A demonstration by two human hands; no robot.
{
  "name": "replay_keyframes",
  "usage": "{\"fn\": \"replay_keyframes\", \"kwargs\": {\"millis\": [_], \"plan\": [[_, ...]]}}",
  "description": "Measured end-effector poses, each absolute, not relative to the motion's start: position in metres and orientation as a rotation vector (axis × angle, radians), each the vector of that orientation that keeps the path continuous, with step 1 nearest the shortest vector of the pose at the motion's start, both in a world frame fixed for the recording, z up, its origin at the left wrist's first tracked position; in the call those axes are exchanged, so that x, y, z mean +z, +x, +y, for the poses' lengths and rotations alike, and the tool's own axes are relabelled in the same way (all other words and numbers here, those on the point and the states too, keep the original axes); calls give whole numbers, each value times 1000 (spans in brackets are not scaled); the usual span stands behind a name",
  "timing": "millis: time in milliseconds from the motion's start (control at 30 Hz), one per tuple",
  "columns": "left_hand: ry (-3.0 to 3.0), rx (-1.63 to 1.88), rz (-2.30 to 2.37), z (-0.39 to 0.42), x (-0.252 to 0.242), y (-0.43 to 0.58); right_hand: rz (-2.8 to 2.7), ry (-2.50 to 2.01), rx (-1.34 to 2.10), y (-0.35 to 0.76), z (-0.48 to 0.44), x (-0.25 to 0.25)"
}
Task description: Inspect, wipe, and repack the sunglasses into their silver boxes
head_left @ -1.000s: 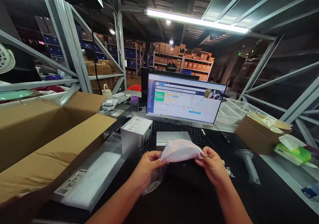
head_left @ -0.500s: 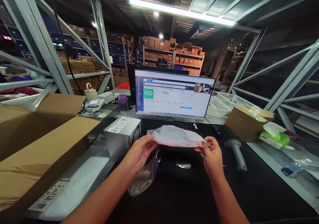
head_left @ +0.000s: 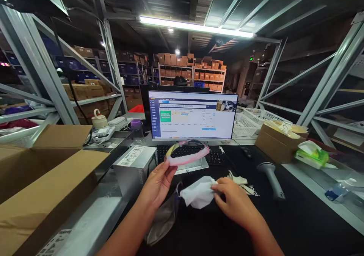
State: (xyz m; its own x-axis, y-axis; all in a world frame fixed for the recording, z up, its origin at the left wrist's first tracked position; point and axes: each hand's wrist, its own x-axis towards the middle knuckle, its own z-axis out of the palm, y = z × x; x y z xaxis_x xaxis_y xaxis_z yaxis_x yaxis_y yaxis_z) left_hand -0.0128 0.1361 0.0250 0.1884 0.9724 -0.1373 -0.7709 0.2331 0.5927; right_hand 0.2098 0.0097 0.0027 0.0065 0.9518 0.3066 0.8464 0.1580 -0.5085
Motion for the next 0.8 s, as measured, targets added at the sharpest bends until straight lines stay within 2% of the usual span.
{"fn": "replay_keyframes", "kwargs": {"millis": [67, 200, 433, 500, 667, 733, 800], "plan": [[412, 1300, 540, 137, 23, -14, -1929, -1962, 76, 206, 7, 5], [361, 1311, 522, 135, 18, -13, -1952, -2395, 28, 204, 12, 5], [332, 1217, 513, 129, 9, -10, -1786, -2508, -198, 188, 22, -7], [331, 1209, 507, 129, 6, -12, -1766, -2398, -246, 195, 20, -9], [359, 1177, 447, 128, -4, -16, -1615, -1669, -137, 213, 20, -12], [393, 1136, 413, 124, -8, -14, -1497, -1464, 69, 207, 22, -15], [442, 1080, 375, 118, -12, -10, -1431, -1318, 417, 195, 23, -19]]}}
